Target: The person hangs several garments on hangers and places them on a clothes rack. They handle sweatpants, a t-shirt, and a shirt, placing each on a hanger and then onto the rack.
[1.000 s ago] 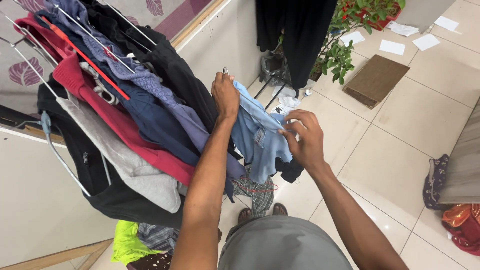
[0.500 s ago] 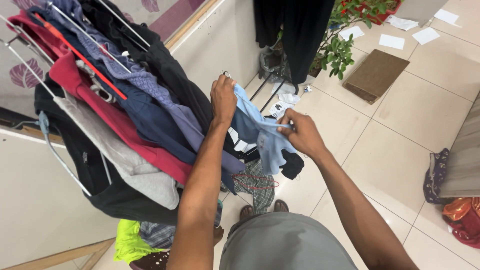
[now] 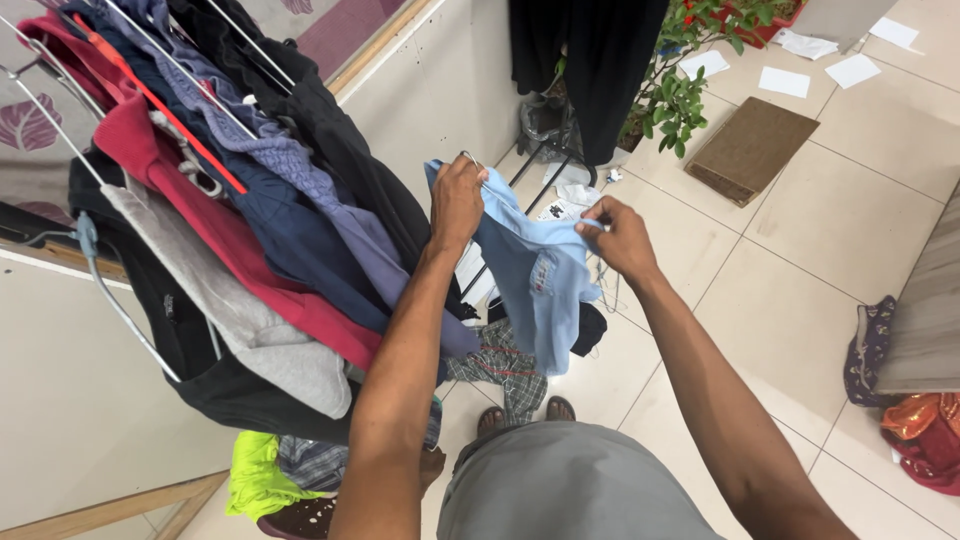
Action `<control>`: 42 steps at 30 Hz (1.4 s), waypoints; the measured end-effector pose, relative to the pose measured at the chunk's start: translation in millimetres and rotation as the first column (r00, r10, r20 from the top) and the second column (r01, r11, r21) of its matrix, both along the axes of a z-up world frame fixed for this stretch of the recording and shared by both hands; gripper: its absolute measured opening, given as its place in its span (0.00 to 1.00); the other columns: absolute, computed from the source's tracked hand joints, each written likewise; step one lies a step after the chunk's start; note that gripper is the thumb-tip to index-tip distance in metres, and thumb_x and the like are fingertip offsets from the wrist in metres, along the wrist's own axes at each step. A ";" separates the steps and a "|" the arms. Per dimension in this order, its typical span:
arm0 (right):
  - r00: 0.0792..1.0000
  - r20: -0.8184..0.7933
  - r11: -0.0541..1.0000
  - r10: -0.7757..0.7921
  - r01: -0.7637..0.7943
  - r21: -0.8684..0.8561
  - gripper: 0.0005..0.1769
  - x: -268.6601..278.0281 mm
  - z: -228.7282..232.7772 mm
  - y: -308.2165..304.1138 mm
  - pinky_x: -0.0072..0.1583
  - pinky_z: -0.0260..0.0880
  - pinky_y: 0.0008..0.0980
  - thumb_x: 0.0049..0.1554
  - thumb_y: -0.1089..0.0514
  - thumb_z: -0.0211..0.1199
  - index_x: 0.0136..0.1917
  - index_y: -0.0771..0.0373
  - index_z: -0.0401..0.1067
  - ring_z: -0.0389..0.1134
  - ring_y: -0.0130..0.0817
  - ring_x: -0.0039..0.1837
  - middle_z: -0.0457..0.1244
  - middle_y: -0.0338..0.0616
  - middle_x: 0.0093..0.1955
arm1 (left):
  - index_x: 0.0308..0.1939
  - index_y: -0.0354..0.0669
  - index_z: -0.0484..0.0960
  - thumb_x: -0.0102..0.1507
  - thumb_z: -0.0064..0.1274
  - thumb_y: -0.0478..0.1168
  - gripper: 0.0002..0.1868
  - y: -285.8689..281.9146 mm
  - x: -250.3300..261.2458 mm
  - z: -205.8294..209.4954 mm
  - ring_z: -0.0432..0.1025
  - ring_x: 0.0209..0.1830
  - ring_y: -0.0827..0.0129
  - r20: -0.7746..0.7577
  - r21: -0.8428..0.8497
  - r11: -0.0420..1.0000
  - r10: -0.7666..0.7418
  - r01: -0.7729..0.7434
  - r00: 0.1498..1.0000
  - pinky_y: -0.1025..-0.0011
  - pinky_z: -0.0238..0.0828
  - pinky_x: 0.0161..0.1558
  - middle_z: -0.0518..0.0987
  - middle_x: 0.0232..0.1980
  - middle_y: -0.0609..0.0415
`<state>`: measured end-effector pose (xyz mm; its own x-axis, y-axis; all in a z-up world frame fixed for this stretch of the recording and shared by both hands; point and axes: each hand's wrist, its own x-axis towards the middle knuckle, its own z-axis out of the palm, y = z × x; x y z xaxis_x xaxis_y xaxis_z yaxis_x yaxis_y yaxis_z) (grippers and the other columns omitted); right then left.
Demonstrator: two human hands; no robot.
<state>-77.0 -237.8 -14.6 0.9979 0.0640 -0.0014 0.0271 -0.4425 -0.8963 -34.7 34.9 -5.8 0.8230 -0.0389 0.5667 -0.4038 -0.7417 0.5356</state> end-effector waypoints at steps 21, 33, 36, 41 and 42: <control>0.986 0.148 0.981 -0.074 0.099 -0.166 0.10 -7.0 11.8 11.6 0.55 0.68 0.39 0.56 0.60 0.68 0.51 0.64 0.73 0.70 0.46 0.51 0.68 0.50 0.48 | 0.38 0.34 0.83 0.66 0.55 0.34 0.06 -35.6 -7.5 15.3 0.70 0.43 0.50 -0.009 0.045 0.994 -0.096 0.096 0.995 0.56 0.68 0.48 0.80 0.43 0.47; 0.972 0.214 0.969 -0.097 0.141 -0.204 0.24 -29.9 -10.2 3.6 0.61 0.68 0.46 0.60 0.53 0.65 0.66 0.63 0.66 0.67 0.51 0.63 0.62 0.57 0.63 | 0.39 0.33 0.83 0.67 0.55 0.37 0.08 -46.0 -6.6 8.2 0.71 0.44 0.51 -0.015 0.038 0.997 0.068 -0.068 0.998 0.57 0.69 0.48 0.79 0.42 0.46; 0.982 0.138 0.985 -0.132 0.145 -0.092 0.26 -42.4 -6.5 5.1 0.58 0.73 0.43 0.60 0.52 0.65 0.67 0.64 0.65 0.66 0.49 0.64 0.60 0.56 0.65 | 0.39 0.34 0.83 0.68 0.54 0.38 0.09 -46.6 -4.1 10.1 0.71 0.43 0.51 -0.012 -0.001 0.992 0.124 -0.124 0.992 0.57 0.69 0.49 0.79 0.42 0.47; 0.974 0.183 0.985 -0.133 0.150 -0.083 0.33 -58.9 -1.1 7.9 0.56 0.71 0.44 0.56 0.53 0.69 0.68 0.67 0.61 0.65 0.50 0.65 0.59 0.57 0.66 | 0.38 0.34 0.83 0.68 0.54 0.38 0.10 -40.8 -2.2 10.5 0.72 0.43 0.50 -0.026 -0.031 0.978 0.204 -0.205 0.979 0.57 0.69 0.49 0.79 0.40 0.46; 0.968 0.213 0.979 -0.133 0.162 -0.126 0.34 -60.7 1.0 8.2 0.57 0.69 0.46 0.55 0.53 0.70 0.69 0.68 0.61 0.65 0.51 0.64 0.58 0.58 0.67 | 0.39 0.35 0.84 0.68 0.53 0.38 0.09 -40.7 -1.2 10.4 0.72 0.43 0.50 -0.018 -0.041 0.976 0.213 -0.214 0.977 0.57 0.69 0.49 0.79 0.40 0.46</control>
